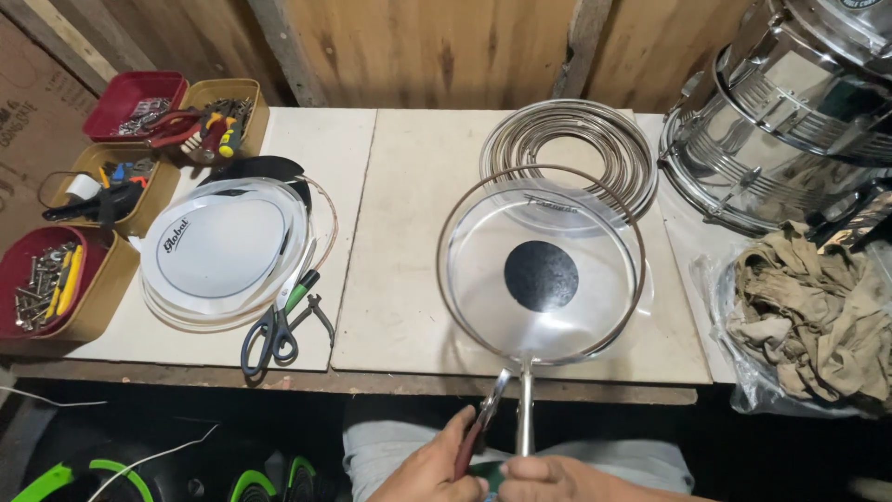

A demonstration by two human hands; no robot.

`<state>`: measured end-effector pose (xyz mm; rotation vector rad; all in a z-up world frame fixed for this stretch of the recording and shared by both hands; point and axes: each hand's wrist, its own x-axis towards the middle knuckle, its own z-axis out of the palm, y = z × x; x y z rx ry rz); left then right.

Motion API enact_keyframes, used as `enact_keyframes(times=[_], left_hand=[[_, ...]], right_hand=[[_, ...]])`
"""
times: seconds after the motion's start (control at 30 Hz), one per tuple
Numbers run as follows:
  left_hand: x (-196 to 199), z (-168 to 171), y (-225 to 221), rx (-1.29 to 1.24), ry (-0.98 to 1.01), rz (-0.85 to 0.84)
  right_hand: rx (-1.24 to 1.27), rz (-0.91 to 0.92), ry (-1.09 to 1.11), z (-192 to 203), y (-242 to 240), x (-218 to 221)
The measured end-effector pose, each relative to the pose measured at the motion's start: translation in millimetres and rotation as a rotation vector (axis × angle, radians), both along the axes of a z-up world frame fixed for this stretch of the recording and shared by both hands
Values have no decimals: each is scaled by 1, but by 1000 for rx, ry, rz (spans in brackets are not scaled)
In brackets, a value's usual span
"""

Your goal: Assembling a drum head by fitting the plastic head into a metal hoop and using pliers to secure the assembly.

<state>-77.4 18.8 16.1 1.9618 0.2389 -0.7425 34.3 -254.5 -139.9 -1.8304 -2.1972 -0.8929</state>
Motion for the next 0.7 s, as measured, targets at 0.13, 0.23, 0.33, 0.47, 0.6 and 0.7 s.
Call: enact_keyframes(times=[0.13,0.23,0.33,0.47,0.6,0.7], left_hand=[[6,18,-1,46,110,71],[10,12,5,177,87,237],[19,-7,21,358,38,348],[37,-59,46,625,-254,326],[63,-75,59,744,-407,380],[72,-77,59,858,-520,370]], right_hand=[[-21,359,434,112,48,5],[4,394,587,96,41,4],[26,362,558,118,49,2],[150,367,645,151,68,-2],[248,375,650,176,86,2],[298,308,710,170,92,1]])
